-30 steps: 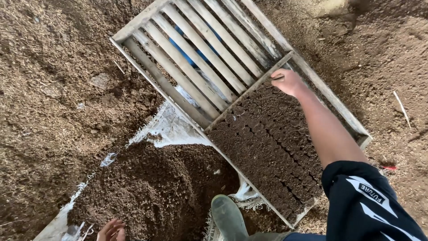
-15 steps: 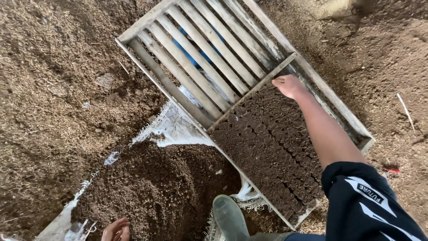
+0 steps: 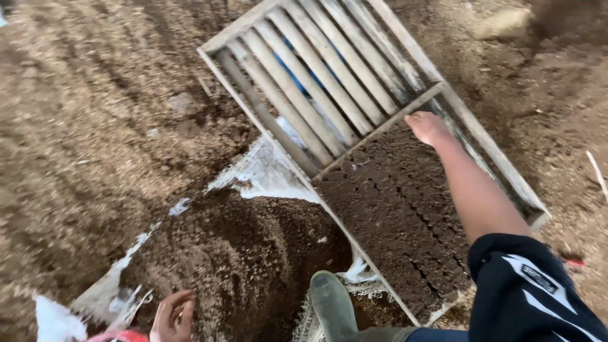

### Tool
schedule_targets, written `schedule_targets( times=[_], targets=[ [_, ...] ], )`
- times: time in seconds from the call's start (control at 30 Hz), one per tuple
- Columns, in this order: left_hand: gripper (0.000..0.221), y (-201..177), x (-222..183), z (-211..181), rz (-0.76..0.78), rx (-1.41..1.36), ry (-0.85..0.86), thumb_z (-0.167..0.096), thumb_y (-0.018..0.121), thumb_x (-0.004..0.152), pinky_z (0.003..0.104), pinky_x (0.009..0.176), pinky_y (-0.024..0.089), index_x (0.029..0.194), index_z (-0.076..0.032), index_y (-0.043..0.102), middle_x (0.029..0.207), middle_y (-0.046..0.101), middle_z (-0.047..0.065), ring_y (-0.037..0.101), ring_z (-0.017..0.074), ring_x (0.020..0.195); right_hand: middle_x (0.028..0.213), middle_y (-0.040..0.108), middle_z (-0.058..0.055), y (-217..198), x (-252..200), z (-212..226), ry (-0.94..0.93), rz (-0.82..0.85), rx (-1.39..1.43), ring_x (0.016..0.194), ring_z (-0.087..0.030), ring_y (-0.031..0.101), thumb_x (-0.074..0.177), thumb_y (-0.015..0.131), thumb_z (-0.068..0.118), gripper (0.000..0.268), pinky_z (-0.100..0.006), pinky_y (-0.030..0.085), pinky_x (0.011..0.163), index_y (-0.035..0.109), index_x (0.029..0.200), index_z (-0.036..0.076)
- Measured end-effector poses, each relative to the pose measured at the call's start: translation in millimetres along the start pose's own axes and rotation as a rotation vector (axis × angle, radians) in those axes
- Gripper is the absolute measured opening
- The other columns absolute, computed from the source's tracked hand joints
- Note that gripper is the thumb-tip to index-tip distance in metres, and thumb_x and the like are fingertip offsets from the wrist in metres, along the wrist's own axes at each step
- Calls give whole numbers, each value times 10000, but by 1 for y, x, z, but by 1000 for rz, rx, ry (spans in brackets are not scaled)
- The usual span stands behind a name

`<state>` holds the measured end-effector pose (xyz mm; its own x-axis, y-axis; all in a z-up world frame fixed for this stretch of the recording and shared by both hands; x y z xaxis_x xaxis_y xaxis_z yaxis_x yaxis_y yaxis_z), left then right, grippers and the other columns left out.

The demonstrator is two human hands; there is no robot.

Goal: Filling small plastic bags with soil and arranging them in a seedling tray for planting.

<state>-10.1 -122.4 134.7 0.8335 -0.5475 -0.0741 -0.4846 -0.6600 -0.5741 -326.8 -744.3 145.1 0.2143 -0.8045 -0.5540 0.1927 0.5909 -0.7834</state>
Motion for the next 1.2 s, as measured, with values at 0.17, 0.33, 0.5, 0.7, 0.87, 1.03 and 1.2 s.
schedule_targets(
  times=[0.17, 0.33, 0.5, 0.7, 0.87, 1.03, 1.2],
  targets=[
    [213, -36, -4, -59, -101, 67, -110, -100, 578, 815, 252, 627, 471, 1010, -24, 618, 923, 616, 79, 575, 162, 727, 1178, 533, -200, -3, 25, 6, -232, -211, -100, 1021, -437, 504, 937, 420, 348, 410, -528, 395, 865, 576, 1102, 6],
    [118, -107, 3, -101, -369, 118, -10, -120, 574, 860, 287, 640, 502, 886, -11, 610, 922, 578, 91, 572, 217, 708, 1059, 638, -196, -15, -4, 120, -511, -277, -301, 889, -452, 590, 812, 478, 189, 339, -482, 468, 780, 682, 1022, 19],
    [290, -167, 5, -83, -535, 138, -4, -266, 567, 869, 291, 585, 405, 780, 5, 620, 825, 567, 58, 500, 208, 644, 958, 696, -148, 23, -120, 283, -723, -204, -652, 846, -380, 629, 924, 480, 383, 394, -459, 497, 770, 744, 899, 92],
    [340, -183, 3, 49, -578, 33, -354, -381, 448, 876, 484, 838, 438, 827, -66, 569, 858, 585, 167, 568, 382, 903, 1006, 670, -104, 148, -336, 397, -1090, 113, -169, 1027, -322, 577, 837, 520, 185, 270, -405, 417, 957, 678, 1055, 173],
    [227, -182, -8, 138, -518, 235, -429, -265, 518, 802, 447, 815, 492, 872, -83, 634, 862, 591, 143, 605, 348, 884, 1053, 646, -97, 296, -383, 401, -1061, 372, 71, 1068, -285, 562, 807, 550, 206, 314, -400, 412, 966, 643, 1102, 155],
    [251, -135, -5, 240, -319, 290, -476, -224, 459, 812, 476, 758, 510, 835, -104, 679, 837, 658, 134, 637, 324, 891, 1171, 600, -137, 355, -414, 375, -896, 585, 243, 1124, -308, 531, 837, 556, 179, 320, -420, 387, 981, 637, 1138, 110],
    [453, -111, -33, 261, -57, 611, -595, -279, 753, 685, 458, 874, 481, 1107, -219, 597, 1102, 522, 12, 493, 229, 1090, 1265, 516, -184, 347, -428, 364, -681, 675, 163, 1176, -321, 494, 921, 487, 179, 313, -400, 438, 966, 582, 1187, 44]
  ],
)
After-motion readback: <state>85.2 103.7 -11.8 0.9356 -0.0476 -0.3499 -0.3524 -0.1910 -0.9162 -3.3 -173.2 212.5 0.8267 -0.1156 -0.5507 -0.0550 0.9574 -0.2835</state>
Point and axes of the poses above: each hand's wrist, its own x-axis towards the middle knuckle, its own y-axis out of the palm, z = x × y, the point moved 8 cm from there along x, towards the middle knuckle
